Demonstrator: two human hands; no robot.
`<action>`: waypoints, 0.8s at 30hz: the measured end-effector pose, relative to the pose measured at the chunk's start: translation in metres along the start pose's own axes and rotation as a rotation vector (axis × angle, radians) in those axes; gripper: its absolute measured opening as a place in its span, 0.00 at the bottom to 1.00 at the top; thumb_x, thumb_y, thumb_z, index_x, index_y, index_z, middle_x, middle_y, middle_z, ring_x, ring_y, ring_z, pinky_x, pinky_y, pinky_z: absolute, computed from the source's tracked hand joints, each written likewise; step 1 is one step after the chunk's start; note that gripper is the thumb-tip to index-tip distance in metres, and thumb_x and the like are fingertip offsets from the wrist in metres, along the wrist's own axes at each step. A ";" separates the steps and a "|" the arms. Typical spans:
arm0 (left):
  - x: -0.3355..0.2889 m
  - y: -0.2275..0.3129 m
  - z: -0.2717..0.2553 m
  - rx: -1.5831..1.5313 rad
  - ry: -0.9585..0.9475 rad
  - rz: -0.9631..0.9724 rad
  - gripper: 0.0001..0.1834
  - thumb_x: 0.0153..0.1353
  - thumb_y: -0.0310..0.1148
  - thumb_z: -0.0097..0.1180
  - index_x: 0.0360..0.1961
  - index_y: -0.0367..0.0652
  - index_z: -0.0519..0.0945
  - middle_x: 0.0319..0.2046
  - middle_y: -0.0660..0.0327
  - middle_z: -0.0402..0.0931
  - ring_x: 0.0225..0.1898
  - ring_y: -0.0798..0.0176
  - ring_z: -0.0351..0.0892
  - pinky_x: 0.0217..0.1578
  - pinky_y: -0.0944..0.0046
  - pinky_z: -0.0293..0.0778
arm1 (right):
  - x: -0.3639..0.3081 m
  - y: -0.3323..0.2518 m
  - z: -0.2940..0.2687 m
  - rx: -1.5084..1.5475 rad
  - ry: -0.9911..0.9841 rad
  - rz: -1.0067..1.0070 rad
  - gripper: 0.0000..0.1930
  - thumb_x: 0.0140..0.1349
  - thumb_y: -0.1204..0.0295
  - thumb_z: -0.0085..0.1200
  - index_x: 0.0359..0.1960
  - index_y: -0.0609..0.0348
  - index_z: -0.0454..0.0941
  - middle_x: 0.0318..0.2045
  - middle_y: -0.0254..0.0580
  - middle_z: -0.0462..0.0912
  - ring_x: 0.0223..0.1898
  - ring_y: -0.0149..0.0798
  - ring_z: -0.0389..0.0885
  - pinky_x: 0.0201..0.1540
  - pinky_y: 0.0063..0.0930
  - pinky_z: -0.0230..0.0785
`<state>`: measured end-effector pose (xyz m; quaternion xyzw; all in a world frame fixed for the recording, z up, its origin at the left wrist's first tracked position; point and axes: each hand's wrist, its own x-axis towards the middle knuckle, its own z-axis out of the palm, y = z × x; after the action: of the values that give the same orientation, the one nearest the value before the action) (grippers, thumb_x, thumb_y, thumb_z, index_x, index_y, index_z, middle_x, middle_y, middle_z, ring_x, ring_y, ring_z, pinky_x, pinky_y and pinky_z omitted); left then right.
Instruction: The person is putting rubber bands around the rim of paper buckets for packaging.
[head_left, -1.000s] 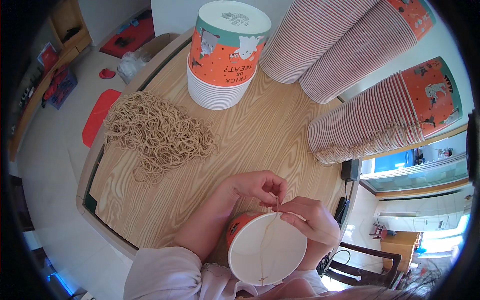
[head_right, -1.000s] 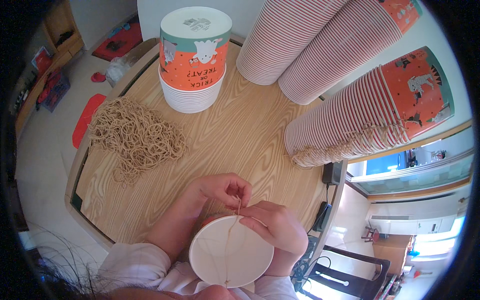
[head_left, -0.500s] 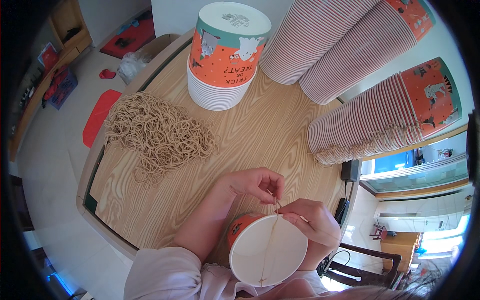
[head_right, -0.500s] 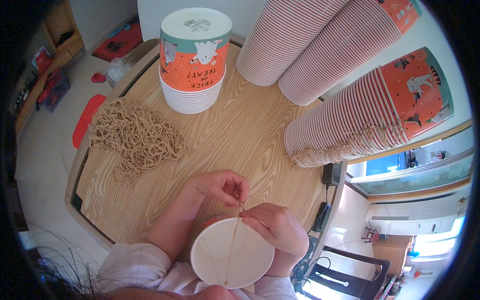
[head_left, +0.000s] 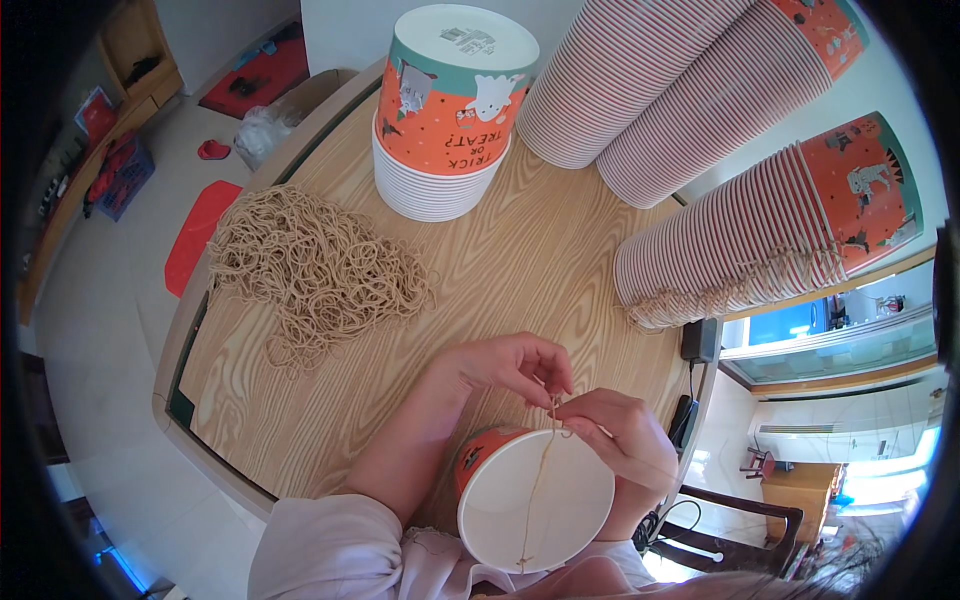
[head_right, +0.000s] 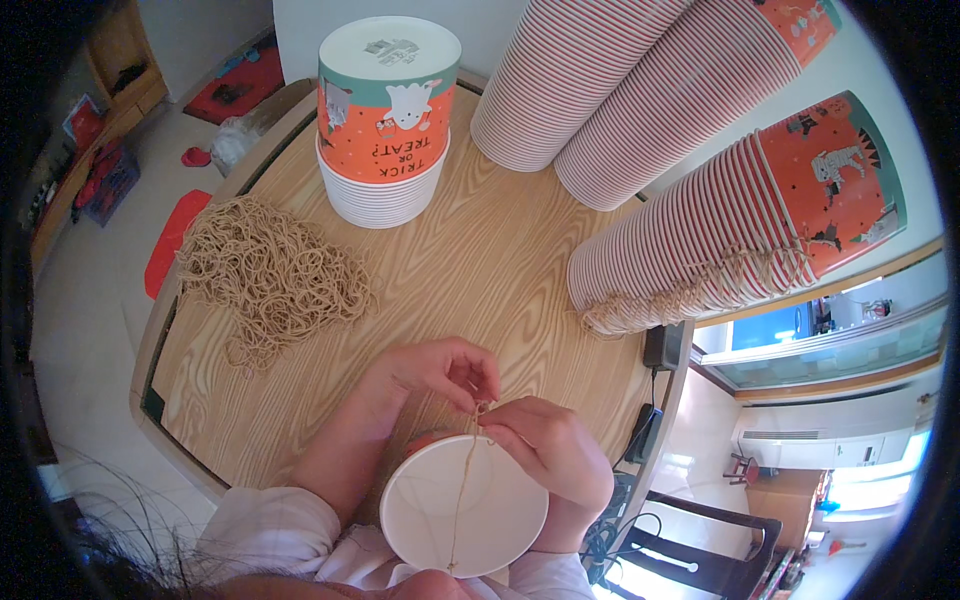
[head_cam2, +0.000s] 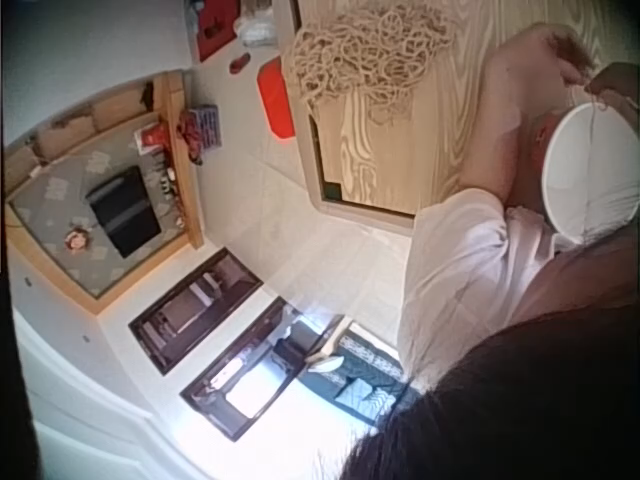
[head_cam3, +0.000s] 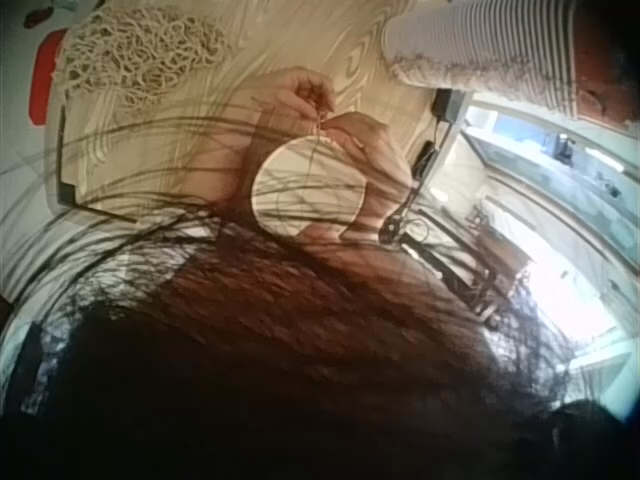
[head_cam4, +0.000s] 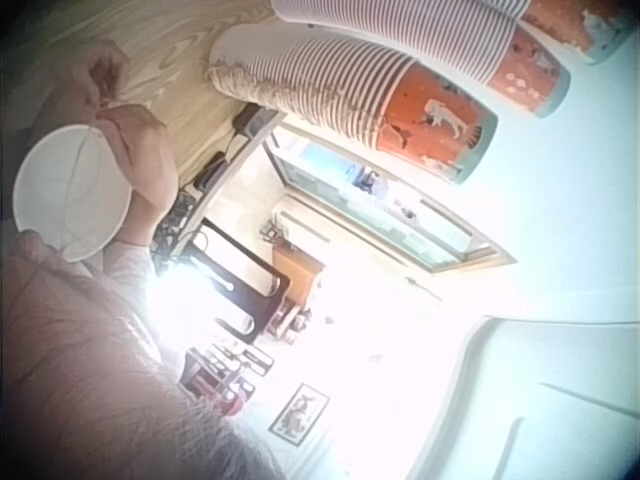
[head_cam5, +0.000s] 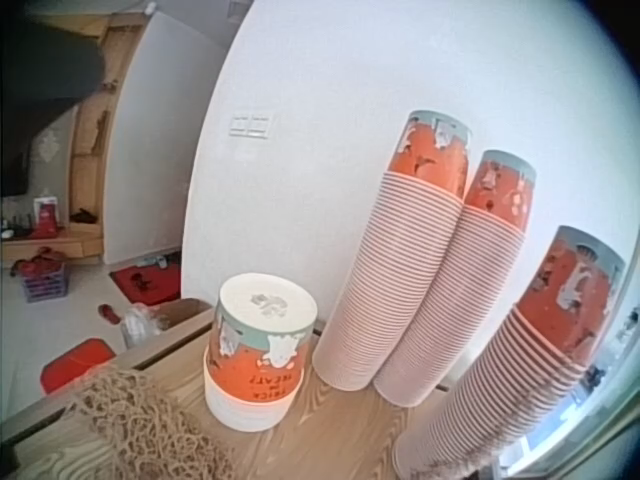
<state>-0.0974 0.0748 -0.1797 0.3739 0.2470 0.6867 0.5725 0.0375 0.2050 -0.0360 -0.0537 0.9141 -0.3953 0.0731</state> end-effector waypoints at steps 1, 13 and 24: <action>0.001 -0.001 0.000 0.000 0.000 0.000 0.08 0.55 0.21 0.60 0.36 0.38 0.75 0.31 0.62 0.76 0.30 0.71 0.76 0.28 0.72 0.72 | 0.000 0.000 0.000 0.000 0.000 0.000 0.08 0.59 0.73 0.55 0.36 0.65 0.81 0.30 0.51 0.81 0.33 0.50 0.80 0.35 0.35 0.73; -0.002 -0.001 -0.005 -0.033 0.009 0.034 0.07 0.55 0.21 0.60 0.35 0.37 0.76 0.28 0.63 0.76 0.28 0.71 0.76 0.27 0.72 0.73 | -0.002 0.000 -0.002 0.019 -0.002 0.049 0.08 0.61 0.74 0.53 0.36 0.65 0.81 0.30 0.52 0.81 0.32 0.50 0.80 0.35 0.34 0.72; -0.003 0.005 0.001 0.002 0.043 0.056 0.08 0.55 0.21 0.60 0.37 0.37 0.79 0.28 0.63 0.77 0.28 0.71 0.76 0.28 0.72 0.73 | -0.003 0.002 -0.003 0.012 0.000 0.087 0.08 0.61 0.73 0.53 0.37 0.64 0.81 0.30 0.51 0.81 0.32 0.50 0.80 0.35 0.33 0.72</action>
<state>-0.0997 0.0704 -0.1760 0.3664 0.2492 0.7101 0.5472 0.0401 0.2092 -0.0352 -0.0134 0.9132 -0.3971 0.0904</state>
